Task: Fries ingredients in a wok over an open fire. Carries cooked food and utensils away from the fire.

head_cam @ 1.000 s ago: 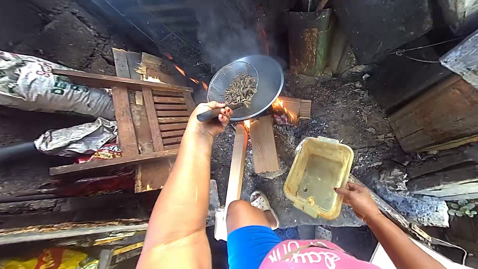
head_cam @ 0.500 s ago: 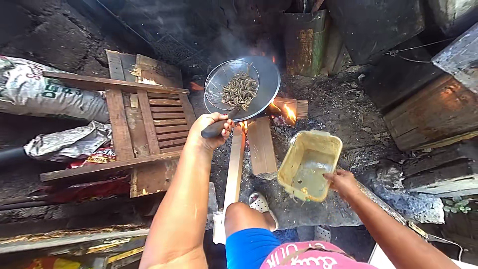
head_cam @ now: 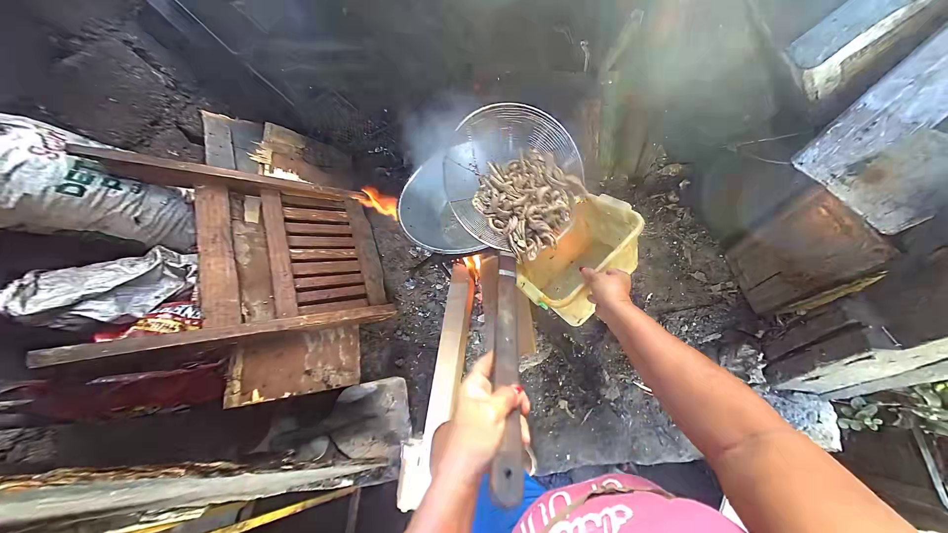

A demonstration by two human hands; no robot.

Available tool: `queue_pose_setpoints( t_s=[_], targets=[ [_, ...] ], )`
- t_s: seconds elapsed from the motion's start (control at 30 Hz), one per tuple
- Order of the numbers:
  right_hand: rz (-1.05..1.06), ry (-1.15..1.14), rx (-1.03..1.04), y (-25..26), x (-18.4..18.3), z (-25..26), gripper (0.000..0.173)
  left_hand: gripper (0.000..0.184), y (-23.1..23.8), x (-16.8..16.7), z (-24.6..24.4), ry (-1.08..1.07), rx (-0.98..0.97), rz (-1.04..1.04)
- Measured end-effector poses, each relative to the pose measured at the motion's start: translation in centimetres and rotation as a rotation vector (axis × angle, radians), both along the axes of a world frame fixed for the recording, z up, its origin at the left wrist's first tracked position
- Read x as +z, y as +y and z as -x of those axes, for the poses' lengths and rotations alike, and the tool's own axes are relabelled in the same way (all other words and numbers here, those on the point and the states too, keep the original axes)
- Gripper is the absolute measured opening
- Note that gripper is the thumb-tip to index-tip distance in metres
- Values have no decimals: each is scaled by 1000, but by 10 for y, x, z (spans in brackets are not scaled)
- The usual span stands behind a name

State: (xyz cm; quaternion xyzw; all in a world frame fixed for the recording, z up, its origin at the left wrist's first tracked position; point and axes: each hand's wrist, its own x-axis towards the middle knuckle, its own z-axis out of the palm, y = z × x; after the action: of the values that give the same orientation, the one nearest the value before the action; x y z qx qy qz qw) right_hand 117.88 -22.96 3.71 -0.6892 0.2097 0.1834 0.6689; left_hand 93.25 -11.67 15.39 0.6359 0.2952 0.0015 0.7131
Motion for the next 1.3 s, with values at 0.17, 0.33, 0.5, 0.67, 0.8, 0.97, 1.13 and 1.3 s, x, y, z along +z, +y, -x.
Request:
queue_pose_setpoints(
  t_s=[0.17, 0.33, 0.5, 0.67, 0.8, 0.97, 1.13, 1.3],
  targets=[
    [-45, 38, -39, -5, 14, -1, 39, 74, -18, -70, 31, 111, -100, -513],
    [-168, 79, -149, -9, 11, 2, 46, 72, -28, -108, 50, 48, -127, -985],
    [-158, 102, -173, -31, -14, 6, 47, 69, -19, -129, 56, -92, -106, -1202],
    [-181, 76, -170, -39, -26, 11, 41, 70, 3, -102, 20, -91, -40, -1092],
    [-203, 90, -150, -49, -35, 20, 35, 71, 48, -49, -41, 138, 48, -985],
    [-192, 122, -121, -68, -57, 50, 24, 67, 143, -28, -123, 412, 114, -1025],
    [-150, 162, -133, -90, -73, 85, 15, 60, 194, -40, -184, 607, 160, -1116],
    [-122, 175, -146, -109, -89, 106, 7, 63, 182, -42, -207, 760, 11, -1152]
  ],
)
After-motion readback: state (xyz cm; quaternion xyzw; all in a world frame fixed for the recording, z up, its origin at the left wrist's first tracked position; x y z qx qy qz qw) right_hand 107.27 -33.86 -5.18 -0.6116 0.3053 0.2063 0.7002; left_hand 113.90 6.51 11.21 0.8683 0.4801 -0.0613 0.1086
